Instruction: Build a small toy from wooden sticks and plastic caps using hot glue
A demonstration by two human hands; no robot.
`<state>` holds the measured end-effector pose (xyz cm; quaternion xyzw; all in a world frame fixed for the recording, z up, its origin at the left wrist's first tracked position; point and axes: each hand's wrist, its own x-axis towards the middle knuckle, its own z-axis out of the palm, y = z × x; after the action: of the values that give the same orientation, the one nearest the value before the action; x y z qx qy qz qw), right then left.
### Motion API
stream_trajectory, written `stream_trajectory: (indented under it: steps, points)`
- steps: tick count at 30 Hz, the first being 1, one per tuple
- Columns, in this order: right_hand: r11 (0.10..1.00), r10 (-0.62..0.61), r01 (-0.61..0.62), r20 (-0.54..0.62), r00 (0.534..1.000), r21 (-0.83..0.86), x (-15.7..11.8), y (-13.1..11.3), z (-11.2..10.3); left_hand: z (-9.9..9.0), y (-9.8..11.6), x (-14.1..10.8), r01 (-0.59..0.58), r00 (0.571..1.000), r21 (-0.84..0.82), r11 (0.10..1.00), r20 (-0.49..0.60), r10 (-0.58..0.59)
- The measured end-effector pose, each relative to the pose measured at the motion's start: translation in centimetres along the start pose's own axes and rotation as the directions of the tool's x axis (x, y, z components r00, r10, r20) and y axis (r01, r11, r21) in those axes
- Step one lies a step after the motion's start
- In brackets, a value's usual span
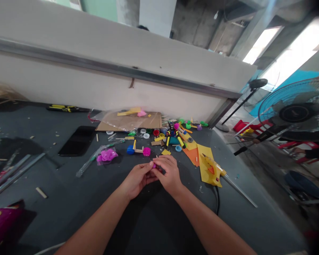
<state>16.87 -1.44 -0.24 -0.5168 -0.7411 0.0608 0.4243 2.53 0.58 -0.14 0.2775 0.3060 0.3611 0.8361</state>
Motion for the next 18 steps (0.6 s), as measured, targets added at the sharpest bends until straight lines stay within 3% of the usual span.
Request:
stream_trajectory:
  steps: [4,10,18]
  points:
    - [0.995,-0.013,0.010,0.022,1.000,0.103,-0.01,0.24,0.22,-0.23,-0.01,0.18,0.009,1.000,-0.017,1.000,-0.022,-0.009]
    - [0.979,0.094,-0.089,-0.019,0.995,0.185,0.17,0.34,0.31,-0.22,-0.10,0.29,0.017,1.000,-0.012,1.000,-0.020,-0.017]
    - [0.971,0.075,-0.073,0.000,0.997,0.226,0.22,0.24,0.20,-0.14,-0.19,0.32,-0.015,1.000,-0.007,1.000,-0.021,0.015]
